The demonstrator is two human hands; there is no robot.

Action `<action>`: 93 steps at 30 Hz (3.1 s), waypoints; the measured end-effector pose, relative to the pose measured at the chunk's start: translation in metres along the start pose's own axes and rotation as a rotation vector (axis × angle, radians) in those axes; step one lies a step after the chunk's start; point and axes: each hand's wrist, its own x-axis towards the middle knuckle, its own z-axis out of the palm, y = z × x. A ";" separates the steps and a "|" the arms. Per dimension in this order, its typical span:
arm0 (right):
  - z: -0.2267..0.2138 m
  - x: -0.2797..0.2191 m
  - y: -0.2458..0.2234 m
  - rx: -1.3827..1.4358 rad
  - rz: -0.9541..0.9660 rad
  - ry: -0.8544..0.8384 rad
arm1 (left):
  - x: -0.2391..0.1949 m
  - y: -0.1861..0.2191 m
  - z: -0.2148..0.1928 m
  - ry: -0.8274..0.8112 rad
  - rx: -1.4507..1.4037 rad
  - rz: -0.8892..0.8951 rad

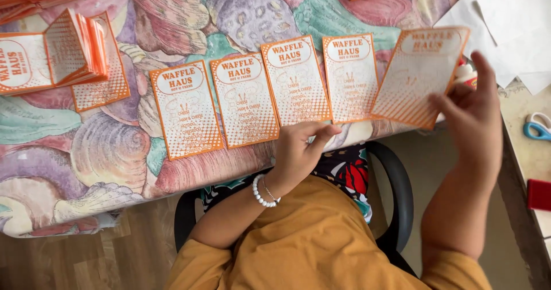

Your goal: Applying glue to paper templates and folding them to assemble paper bags.

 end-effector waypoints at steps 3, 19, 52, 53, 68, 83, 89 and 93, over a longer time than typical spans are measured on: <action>-0.012 0.036 -0.021 -0.473 0.155 -0.131 | 0.016 0.000 0.015 -0.060 0.285 0.288; 0.021 -0.007 -0.002 -0.670 -0.514 -0.063 | 0.037 -0.037 0.070 -0.274 0.810 0.480; 0.085 -0.035 0.041 0.053 -0.406 0.229 | -0.002 -0.024 -0.001 0.217 0.189 0.235; 0.088 -0.037 0.033 -0.120 -0.504 0.221 | -0.004 -0.025 -0.006 0.186 0.218 0.231; 0.083 -0.029 0.029 -0.427 -1.081 0.228 | 0.009 0.019 -0.026 0.154 -0.374 0.168; 0.020 0.002 0.068 -0.950 -0.987 0.332 | 0.029 -0.005 0.012 -0.218 0.679 0.399; -0.007 0.007 0.081 -0.950 -0.859 0.191 | 0.041 -0.027 0.026 -0.449 0.868 0.459; -0.026 0.006 0.058 -0.925 -0.831 0.223 | 0.034 -0.027 0.029 -0.428 0.900 0.475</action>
